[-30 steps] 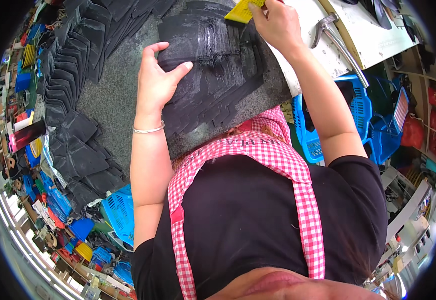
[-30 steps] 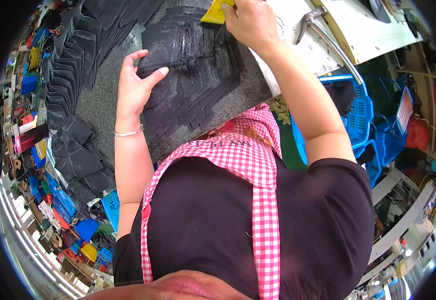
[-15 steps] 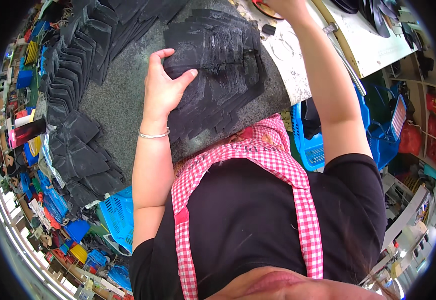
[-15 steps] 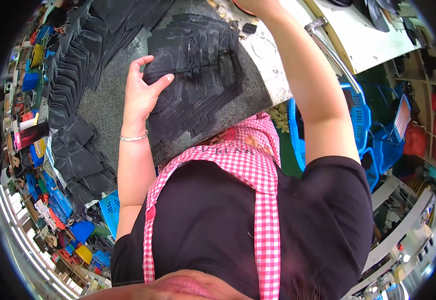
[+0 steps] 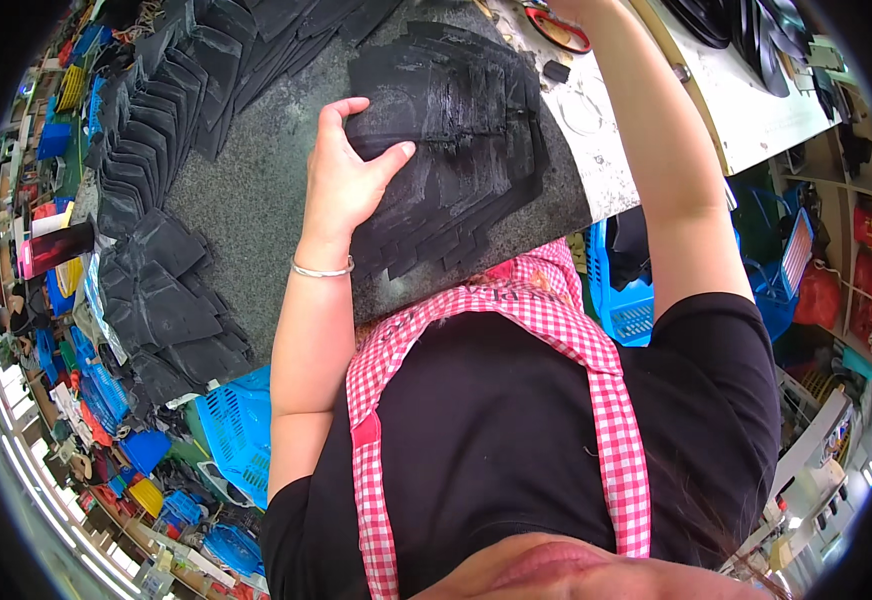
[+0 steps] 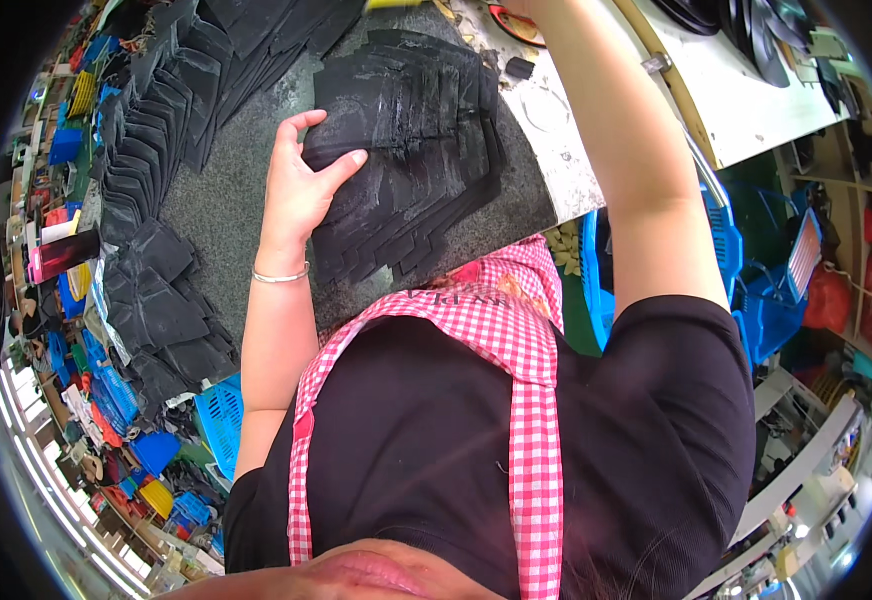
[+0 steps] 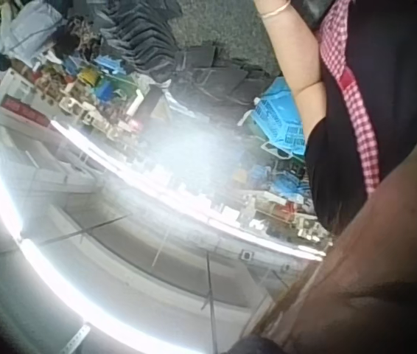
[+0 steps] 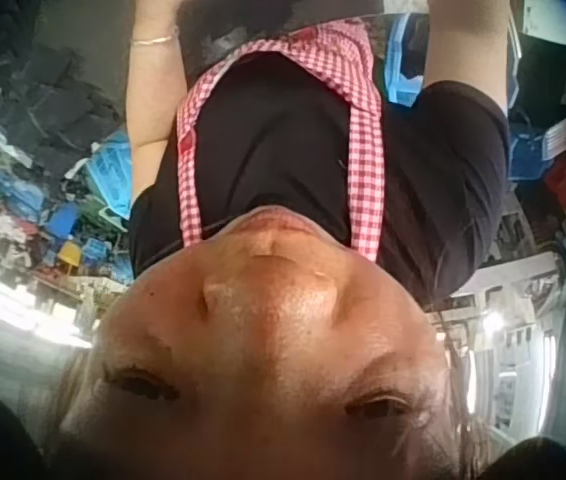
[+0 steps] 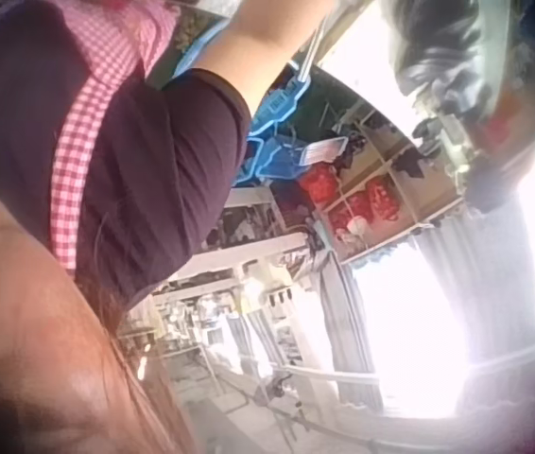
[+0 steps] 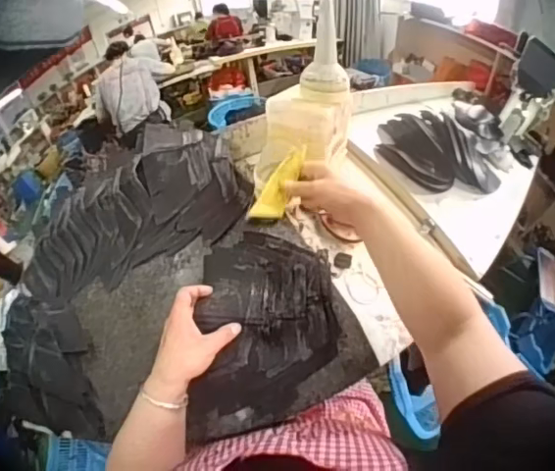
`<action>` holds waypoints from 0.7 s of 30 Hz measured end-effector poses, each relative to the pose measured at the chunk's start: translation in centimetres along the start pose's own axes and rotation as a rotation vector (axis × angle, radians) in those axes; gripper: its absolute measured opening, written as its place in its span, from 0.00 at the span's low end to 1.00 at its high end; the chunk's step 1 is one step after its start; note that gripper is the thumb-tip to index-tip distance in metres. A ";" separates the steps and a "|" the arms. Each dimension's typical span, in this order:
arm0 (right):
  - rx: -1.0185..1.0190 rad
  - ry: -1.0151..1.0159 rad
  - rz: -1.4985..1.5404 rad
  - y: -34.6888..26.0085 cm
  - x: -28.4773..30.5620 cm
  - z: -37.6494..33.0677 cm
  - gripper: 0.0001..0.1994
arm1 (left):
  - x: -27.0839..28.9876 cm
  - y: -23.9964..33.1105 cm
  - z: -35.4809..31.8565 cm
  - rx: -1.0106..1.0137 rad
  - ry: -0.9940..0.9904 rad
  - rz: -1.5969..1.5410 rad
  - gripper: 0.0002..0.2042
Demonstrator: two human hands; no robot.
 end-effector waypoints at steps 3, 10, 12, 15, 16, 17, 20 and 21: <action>0.241 -0.355 -0.292 -0.2 -3.7 -4.0 0.11 | -0.2 -0.2 -0.2 0.015 -0.007 -0.030 0.34; 0.181 -0.304 -0.455 1.5 2.6 -12.5 0.14 | -0.2 0.0 -0.4 -0.043 0.031 -0.022 0.34; 0.122 -0.145 -0.426 1.4 2.1 -11.3 0.12 | -0.4 0.3 -0.4 -0.057 0.010 -0.042 0.34; 0.186 -0.025 -0.498 0.0 -1.7 -10.4 0.09 | -0.2 0.3 -0.4 -0.047 0.034 -0.003 0.34; 0.275 -0.287 -0.469 -1.6 -4.0 -11.5 0.09 | -0.1 0.2 -0.3 -0.038 0.046 0.021 0.34; 0.352 -0.355 -0.419 -2.5 -4.2 -12.3 0.09 | -0.1 0.1 -0.3 -0.051 0.052 0.019 0.34; 0.606 -0.318 -0.451 -6.2 -5.8 -13.8 0.07 | -0.4 -0.3 -0.1 -0.073 0.050 0.008 0.34; 0.744 -0.306 -0.535 -7.5 -7.4 -14.4 0.08 | -0.5 -0.2 0.0 -0.069 0.042 0.000 0.34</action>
Point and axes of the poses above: each hand's wrist, its own z-axis towards the middle knuckle, its own x-axis out of the back of the hand, y = z × x, the point moved 9 cm from there along z, towards the middle knuckle, and after that the axes turned 15 degrees about x, right-handed, at the moved point
